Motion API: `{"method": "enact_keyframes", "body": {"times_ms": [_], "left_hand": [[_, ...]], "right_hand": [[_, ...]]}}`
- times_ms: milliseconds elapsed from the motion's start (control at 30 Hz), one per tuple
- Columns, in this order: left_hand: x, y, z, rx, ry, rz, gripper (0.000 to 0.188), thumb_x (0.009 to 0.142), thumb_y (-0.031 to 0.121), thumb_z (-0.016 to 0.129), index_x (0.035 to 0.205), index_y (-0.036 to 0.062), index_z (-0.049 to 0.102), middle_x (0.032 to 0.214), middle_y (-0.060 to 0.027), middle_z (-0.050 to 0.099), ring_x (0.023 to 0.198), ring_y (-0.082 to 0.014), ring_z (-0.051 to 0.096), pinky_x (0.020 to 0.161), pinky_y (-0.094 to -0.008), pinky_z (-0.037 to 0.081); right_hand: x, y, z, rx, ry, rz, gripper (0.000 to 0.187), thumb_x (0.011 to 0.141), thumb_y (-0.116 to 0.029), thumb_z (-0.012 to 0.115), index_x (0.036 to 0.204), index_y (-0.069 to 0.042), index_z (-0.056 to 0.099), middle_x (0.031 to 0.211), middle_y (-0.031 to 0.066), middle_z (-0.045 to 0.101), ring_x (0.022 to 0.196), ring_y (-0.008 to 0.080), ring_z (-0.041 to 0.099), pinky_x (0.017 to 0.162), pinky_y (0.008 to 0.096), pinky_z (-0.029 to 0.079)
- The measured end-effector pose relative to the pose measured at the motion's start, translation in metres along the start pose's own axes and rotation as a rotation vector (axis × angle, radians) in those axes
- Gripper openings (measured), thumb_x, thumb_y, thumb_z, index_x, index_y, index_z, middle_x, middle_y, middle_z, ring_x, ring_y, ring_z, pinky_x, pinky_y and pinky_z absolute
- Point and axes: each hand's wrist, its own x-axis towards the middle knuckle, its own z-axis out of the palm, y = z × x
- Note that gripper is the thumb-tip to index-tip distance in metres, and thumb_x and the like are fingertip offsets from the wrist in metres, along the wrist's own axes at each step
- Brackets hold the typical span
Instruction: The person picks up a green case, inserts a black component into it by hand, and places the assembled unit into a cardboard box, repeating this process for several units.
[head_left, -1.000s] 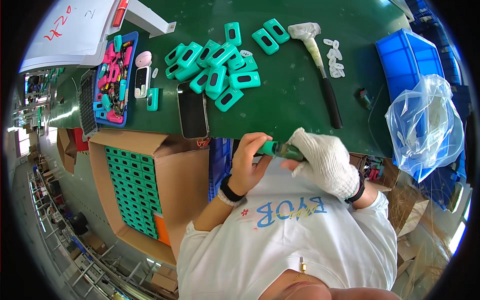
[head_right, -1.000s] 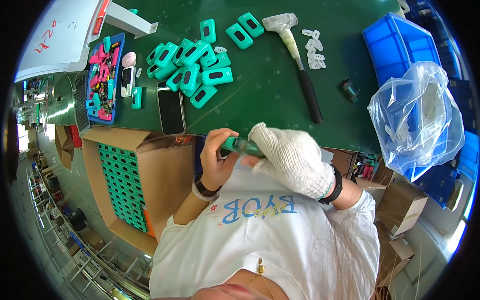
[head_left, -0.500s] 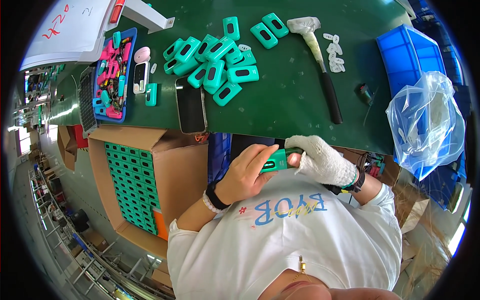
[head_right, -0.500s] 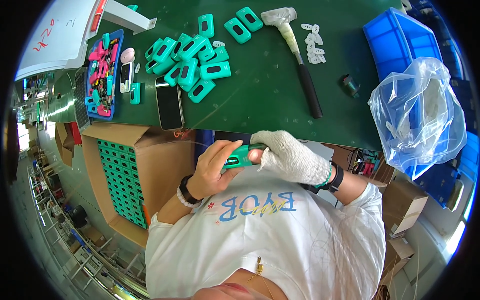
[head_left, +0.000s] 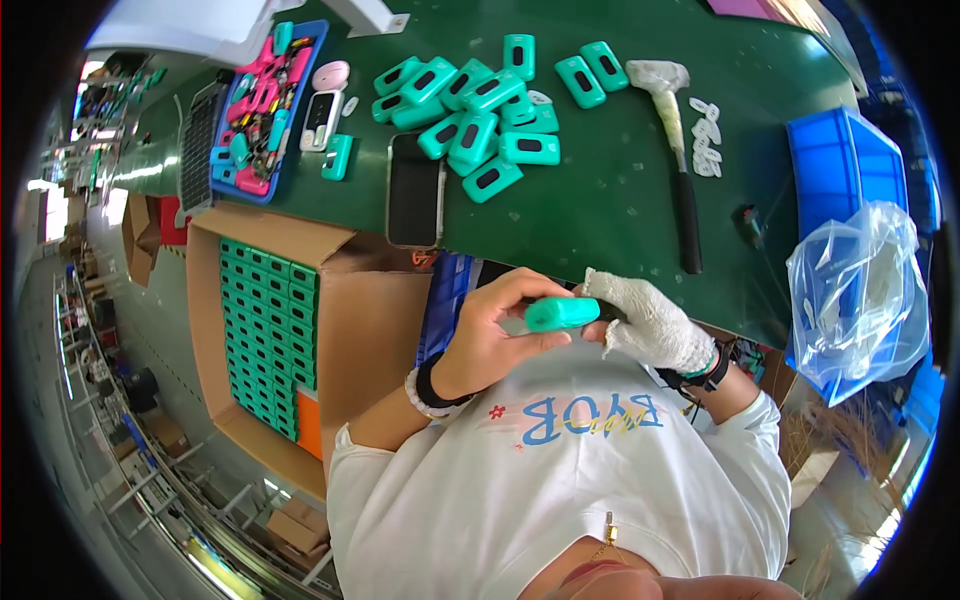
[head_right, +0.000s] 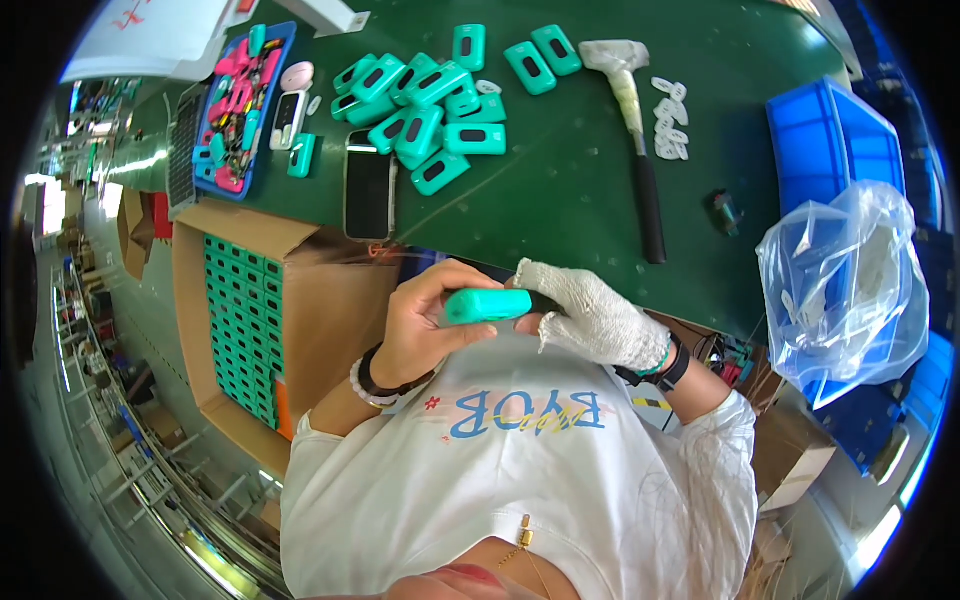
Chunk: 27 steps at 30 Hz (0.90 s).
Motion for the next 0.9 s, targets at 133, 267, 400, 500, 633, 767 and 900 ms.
{"method": "enact_keyframes", "body": {"times_ms": [133,267,400,500,633,767,900], "left_hand": [[-0.006,0.003,-0.012,0.096,-0.007,0.117,0.039,0.080,0.002,0.081,0.115,0.0007,0.064,0.103,-0.0074,0.066,0.096,-0.0143,0.064,0.085,-0.0278,0.052],[-0.029,0.005,-0.019,-0.058,0.150,0.022,0.029,0.083,0.003,0.078,0.110,0.0021,0.066,0.104,-0.0046,0.066,0.093,-0.0136,0.063,0.081,-0.0268,0.052],[-0.068,-0.020,-0.052,-0.462,0.601,-0.179,0.021,0.091,0.009,0.072,0.109,0.0049,0.065,0.102,-0.0016,0.067,0.093,-0.0158,0.065,0.083,-0.0295,0.054],[-0.094,0.001,-0.122,-0.600,0.849,0.120,0.018,0.094,0.013,0.068,0.110,0.0044,0.064,0.102,-0.0046,0.068,0.092,-0.0163,0.066,0.086,-0.0334,0.056],[-0.179,0.001,-0.218,-0.279,1.104,-0.075,0.023,0.093,0.015,0.070,0.110,0.0030,0.062,0.102,-0.0061,0.067,0.092,-0.0175,0.066,0.083,-0.0335,0.056],[-0.270,-0.015,-0.278,0.079,1.293,-0.528,0.034,0.089,0.020,0.076,0.108,-0.0038,0.061,0.099,-0.0082,0.066,0.090,-0.0154,0.064,0.081,-0.0311,0.056],[-0.345,-0.064,-0.296,0.119,1.222,-0.793,0.034,0.083,0.020,0.081,0.096,-0.0068,0.064,0.087,-0.0074,0.065,0.073,-0.0164,0.063,0.070,-0.0309,0.057]], "right_hand": [[0.012,-0.002,0.019,-0.037,0.038,-0.118,0.030,0.088,-0.020,0.072,0.107,0.000,0.059,0.072,0.0119,0.057,0.062,0.0272,0.057,0.063,0.0367,0.048],[0.023,-0.023,0.028,-0.110,-0.041,-0.046,0.030,0.085,-0.017,0.073,0.106,0.000,0.059,0.076,0.0138,0.057,0.064,0.0287,0.056,0.062,0.0377,0.048],[0.025,-0.042,0.031,-0.296,-0.087,0.127,0.035,0.083,-0.017,0.074,0.109,0.001,0.059,0.090,0.0170,0.062,0.067,0.0320,0.059,0.063,0.0385,0.048],[0.026,-0.046,0.022,-0.348,-0.021,0.266,0.040,0.082,-0.017,0.074,0.115,0.001,0.060,0.096,0.0195,0.063,0.077,0.0343,0.062,0.072,0.0391,0.050],[0.021,-0.017,0.022,-0.565,0.113,0.078,0.047,0.084,-0.020,0.073,0.125,0.000,0.059,0.100,0.0194,0.063,0.089,0.0337,0.062,0.082,0.0397,0.049],[0.022,0.007,0.027,-0.614,0.121,-0.056,0.048,0.088,-0.025,0.072,0.128,-0.001,0.058,0.102,0.0181,0.063,0.093,0.0321,0.062,0.084,0.0397,0.049],[0.036,0.001,0.027,-0.563,0.078,0.041,0.049,0.091,-0.031,0.069,0.128,-0.001,0.058,0.103,0.0174,0.063,0.094,0.0311,0.062,0.084,0.0393,0.049]]}}
